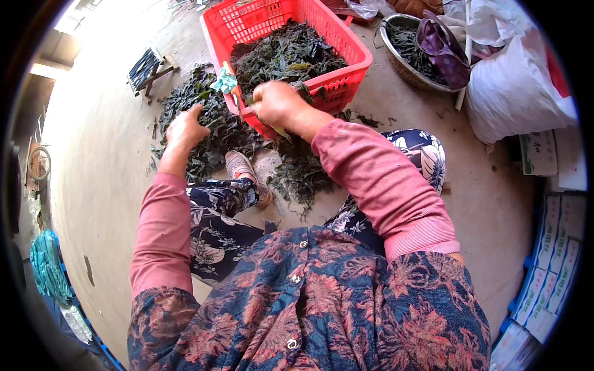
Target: The person is sorting and processing individual leaves from a large red basket, handling them by hand to separate or clean them before placing them into a pile on the floor.
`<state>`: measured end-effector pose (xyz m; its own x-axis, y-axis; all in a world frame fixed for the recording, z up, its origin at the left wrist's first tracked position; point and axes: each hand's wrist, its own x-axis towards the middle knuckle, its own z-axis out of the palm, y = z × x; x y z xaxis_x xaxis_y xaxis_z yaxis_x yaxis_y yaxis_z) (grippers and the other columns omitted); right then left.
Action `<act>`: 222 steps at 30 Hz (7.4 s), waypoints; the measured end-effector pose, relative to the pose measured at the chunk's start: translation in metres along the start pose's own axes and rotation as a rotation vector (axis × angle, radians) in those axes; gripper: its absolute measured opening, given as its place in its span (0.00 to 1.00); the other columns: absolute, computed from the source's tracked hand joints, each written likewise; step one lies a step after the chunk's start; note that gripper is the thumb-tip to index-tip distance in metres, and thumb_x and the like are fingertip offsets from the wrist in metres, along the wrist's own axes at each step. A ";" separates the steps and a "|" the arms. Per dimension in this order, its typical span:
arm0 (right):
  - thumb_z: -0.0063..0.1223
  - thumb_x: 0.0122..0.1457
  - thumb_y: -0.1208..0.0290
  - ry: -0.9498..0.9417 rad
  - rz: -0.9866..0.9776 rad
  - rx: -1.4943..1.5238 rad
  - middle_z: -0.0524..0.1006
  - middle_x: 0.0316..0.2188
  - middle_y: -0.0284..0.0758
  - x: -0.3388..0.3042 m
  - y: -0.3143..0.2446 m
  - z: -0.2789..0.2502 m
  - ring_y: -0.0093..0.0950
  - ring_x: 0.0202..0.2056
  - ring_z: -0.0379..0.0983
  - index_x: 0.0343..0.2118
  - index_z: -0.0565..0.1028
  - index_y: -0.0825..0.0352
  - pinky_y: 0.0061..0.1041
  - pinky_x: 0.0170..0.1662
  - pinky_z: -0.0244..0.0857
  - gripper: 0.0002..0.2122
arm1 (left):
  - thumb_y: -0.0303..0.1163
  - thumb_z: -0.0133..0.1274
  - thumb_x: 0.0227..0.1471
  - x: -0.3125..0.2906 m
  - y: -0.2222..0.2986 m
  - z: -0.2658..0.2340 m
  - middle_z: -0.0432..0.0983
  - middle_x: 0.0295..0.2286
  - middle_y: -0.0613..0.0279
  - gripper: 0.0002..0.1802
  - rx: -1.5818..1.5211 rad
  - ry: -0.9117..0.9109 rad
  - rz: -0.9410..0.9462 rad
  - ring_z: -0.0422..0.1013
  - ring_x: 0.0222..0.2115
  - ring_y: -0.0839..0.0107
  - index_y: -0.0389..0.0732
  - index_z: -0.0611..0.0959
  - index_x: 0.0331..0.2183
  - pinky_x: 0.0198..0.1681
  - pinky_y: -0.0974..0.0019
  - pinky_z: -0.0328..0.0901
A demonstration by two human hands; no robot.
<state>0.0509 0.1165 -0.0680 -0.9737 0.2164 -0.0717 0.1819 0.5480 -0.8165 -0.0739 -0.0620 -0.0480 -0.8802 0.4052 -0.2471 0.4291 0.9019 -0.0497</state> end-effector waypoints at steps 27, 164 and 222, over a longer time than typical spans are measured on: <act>0.54 0.48 0.75 0.037 -0.292 0.880 0.67 0.39 0.31 -0.057 -0.056 -0.056 0.15 0.35 0.64 0.44 0.65 0.71 0.16 0.38 0.62 0.20 | 0.30 0.42 0.52 -0.046 0.087 -0.096 0.73 0.29 0.45 0.14 -2.179 -0.587 0.622 0.72 0.29 0.59 0.27 0.71 0.35 0.35 0.61 0.69; 0.51 0.52 0.69 0.214 -0.132 0.676 0.66 0.17 0.23 -0.068 -0.035 -0.054 0.12 0.21 0.58 0.22 0.70 0.69 0.14 0.22 0.55 0.09 | 0.16 0.46 0.32 -0.069 0.086 -0.040 0.70 0.26 0.63 0.17 -1.263 0.101 0.775 0.66 0.29 0.76 0.35 0.74 0.32 0.35 0.75 0.62; 0.49 0.54 0.62 -0.162 0.095 0.952 0.69 0.16 0.28 -0.081 -0.042 -0.064 0.16 0.16 0.62 0.24 0.70 0.67 0.15 0.20 0.57 0.12 | 0.19 0.48 0.40 -0.052 0.050 -0.038 0.72 0.32 0.59 0.16 -1.476 0.019 0.516 0.70 0.31 0.75 0.33 0.74 0.36 0.35 0.74 0.65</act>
<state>0.1305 0.1272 0.0088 -0.9808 0.0726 -0.1812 0.1430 -0.3649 -0.9200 -0.0148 -0.0323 -0.0005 -0.7134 0.6968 0.0746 0.1128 0.0092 0.9936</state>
